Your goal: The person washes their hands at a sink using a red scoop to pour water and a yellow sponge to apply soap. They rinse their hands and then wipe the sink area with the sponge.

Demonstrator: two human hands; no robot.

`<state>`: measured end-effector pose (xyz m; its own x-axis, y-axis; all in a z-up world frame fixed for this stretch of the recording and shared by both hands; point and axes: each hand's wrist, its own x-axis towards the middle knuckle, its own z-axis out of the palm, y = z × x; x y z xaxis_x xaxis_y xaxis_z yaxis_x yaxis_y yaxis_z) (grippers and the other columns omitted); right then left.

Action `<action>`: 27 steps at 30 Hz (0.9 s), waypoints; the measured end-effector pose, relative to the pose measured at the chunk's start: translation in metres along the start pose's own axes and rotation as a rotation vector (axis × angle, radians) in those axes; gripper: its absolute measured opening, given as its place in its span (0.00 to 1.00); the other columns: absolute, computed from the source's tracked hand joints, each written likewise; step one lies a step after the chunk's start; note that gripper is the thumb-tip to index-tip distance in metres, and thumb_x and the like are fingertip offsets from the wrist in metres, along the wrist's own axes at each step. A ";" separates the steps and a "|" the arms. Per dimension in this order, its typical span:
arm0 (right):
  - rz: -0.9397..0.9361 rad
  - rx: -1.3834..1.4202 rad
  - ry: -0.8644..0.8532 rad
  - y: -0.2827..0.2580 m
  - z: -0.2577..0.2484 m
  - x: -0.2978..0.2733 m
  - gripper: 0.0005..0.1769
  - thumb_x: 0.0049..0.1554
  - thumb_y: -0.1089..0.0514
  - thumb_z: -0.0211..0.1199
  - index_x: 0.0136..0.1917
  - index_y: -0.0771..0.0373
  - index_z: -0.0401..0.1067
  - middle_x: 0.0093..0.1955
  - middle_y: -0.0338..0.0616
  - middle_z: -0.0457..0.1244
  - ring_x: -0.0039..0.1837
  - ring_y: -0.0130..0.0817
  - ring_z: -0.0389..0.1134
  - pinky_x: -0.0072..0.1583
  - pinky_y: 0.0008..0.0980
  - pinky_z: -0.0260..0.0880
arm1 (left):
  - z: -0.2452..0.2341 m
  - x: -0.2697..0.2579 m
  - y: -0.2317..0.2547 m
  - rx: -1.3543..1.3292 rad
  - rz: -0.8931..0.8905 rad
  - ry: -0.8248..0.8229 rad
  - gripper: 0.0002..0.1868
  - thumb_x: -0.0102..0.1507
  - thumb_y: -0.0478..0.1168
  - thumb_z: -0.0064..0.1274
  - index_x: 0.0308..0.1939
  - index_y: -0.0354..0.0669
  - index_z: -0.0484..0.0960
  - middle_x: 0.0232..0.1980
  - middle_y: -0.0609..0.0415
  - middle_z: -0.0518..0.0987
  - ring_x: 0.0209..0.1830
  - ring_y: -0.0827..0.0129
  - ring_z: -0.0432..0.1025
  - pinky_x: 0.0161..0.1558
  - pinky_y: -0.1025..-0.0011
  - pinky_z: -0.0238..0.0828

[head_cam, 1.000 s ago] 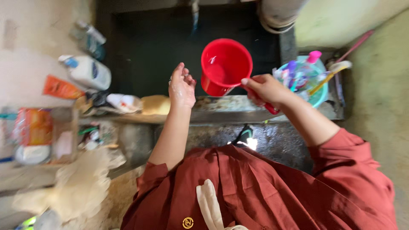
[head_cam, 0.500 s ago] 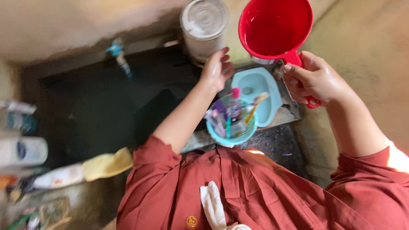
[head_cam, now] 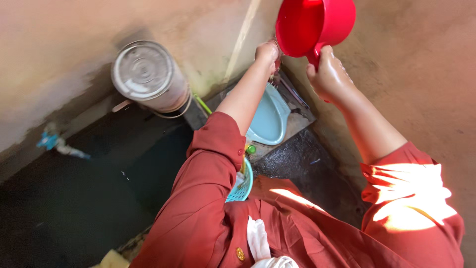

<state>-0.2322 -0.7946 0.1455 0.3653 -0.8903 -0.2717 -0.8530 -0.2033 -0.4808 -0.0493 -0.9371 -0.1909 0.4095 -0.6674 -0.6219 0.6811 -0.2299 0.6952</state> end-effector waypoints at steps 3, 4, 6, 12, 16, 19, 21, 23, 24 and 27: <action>-0.064 -0.019 0.058 0.025 0.006 0.019 0.21 0.64 0.53 0.57 0.61 0.69 0.56 0.49 0.67 0.66 0.40 0.59 0.70 0.38 0.52 0.69 | 0.013 0.015 -0.010 0.056 -0.019 0.056 0.17 0.65 0.43 0.47 0.53 0.37 0.79 0.46 0.46 0.79 0.41 0.57 0.75 0.40 0.59 0.72; -0.022 -0.002 0.034 0.033 0.008 0.026 0.21 0.64 0.53 0.57 0.62 0.69 0.56 0.50 0.67 0.66 0.42 0.62 0.71 0.40 0.54 0.69 | 0.015 0.015 -0.010 0.069 -0.022 0.076 0.18 0.65 0.44 0.48 0.54 0.36 0.78 0.48 0.45 0.79 0.43 0.56 0.75 0.41 0.59 0.73; -0.069 0.005 0.065 0.049 0.012 0.036 0.21 0.64 0.55 0.57 0.63 0.69 0.56 0.50 0.69 0.66 0.46 0.66 0.70 0.45 0.57 0.69 | 0.016 0.013 -0.008 0.107 -0.026 0.119 0.21 0.65 0.45 0.49 0.56 0.35 0.78 0.52 0.43 0.79 0.47 0.55 0.75 0.44 0.58 0.73; -0.213 0.028 0.163 0.075 0.022 0.054 0.21 0.63 0.57 0.60 0.63 0.69 0.57 0.52 0.72 0.66 0.55 0.71 0.67 0.55 0.60 0.66 | 0.009 0.030 -0.006 0.356 0.000 0.233 0.30 0.64 0.49 0.51 0.63 0.30 0.75 0.64 0.38 0.78 0.58 0.50 0.77 0.54 0.56 0.74; -0.186 -0.006 0.150 0.074 0.022 0.058 0.20 0.64 0.56 0.60 0.62 0.69 0.58 0.52 0.72 0.66 0.55 0.71 0.67 0.54 0.61 0.66 | 0.009 0.045 -0.006 0.661 0.180 0.200 0.21 0.61 0.47 0.53 0.52 0.37 0.84 0.54 0.42 0.83 0.51 0.52 0.79 0.50 0.60 0.76; -0.182 -0.041 0.152 0.071 0.021 0.060 0.20 0.63 0.56 0.60 0.61 0.69 0.58 0.52 0.72 0.66 0.55 0.71 0.67 0.54 0.61 0.66 | 0.010 0.049 0.000 0.876 0.315 0.138 0.16 0.59 0.46 0.54 0.42 0.42 0.90 0.45 0.45 0.87 0.44 0.53 0.81 0.46 0.61 0.77; -0.188 -0.068 0.160 0.070 0.021 0.061 0.20 0.63 0.56 0.59 0.61 0.69 0.58 0.51 0.72 0.66 0.54 0.71 0.67 0.54 0.61 0.66 | 0.019 0.046 -0.003 0.538 0.245 -0.008 0.15 0.60 0.42 0.52 0.40 0.34 0.88 0.41 0.43 0.85 0.37 0.54 0.81 0.39 0.56 0.75; -0.196 -0.091 0.163 0.069 0.021 0.062 0.20 0.64 0.56 0.57 0.61 0.71 0.57 0.50 0.71 0.66 0.54 0.70 0.68 0.55 0.61 0.66 | 0.026 0.038 -0.003 0.456 0.204 -0.034 0.14 0.61 0.41 0.51 0.39 0.33 0.86 0.39 0.45 0.84 0.34 0.57 0.79 0.37 0.55 0.74; -0.210 -0.107 0.165 0.069 0.022 0.062 0.19 0.64 0.56 0.56 0.61 0.71 0.57 0.50 0.70 0.66 0.53 0.70 0.68 0.54 0.61 0.66 | 0.029 0.033 0.000 0.504 0.191 -0.016 0.15 0.61 0.43 0.50 0.40 0.33 0.85 0.39 0.44 0.84 0.35 0.56 0.79 0.38 0.55 0.74; -0.238 -0.159 0.178 0.067 0.021 0.064 0.11 0.69 0.58 0.51 0.59 0.68 0.59 0.48 0.67 0.68 0.51 0.69 0.68 0.53 0.61 0.66 | 0.040 0.022 0.007 0.638 0.210 -0.021 0.19 0.63 0.48 0.48 0.41 0.34 0.85 0.41 0.43 0.83 0.38 0.53 0.78 0.41 0.55 0.74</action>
<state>-0.2581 -0.8564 0.0786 0.5021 -0.8648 -0.0106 -0.8044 -0.4625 -0.3729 -0.0593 -0.9818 -0.1851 0.4776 -0.7560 -0.4477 0.0937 -0.4629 0.8815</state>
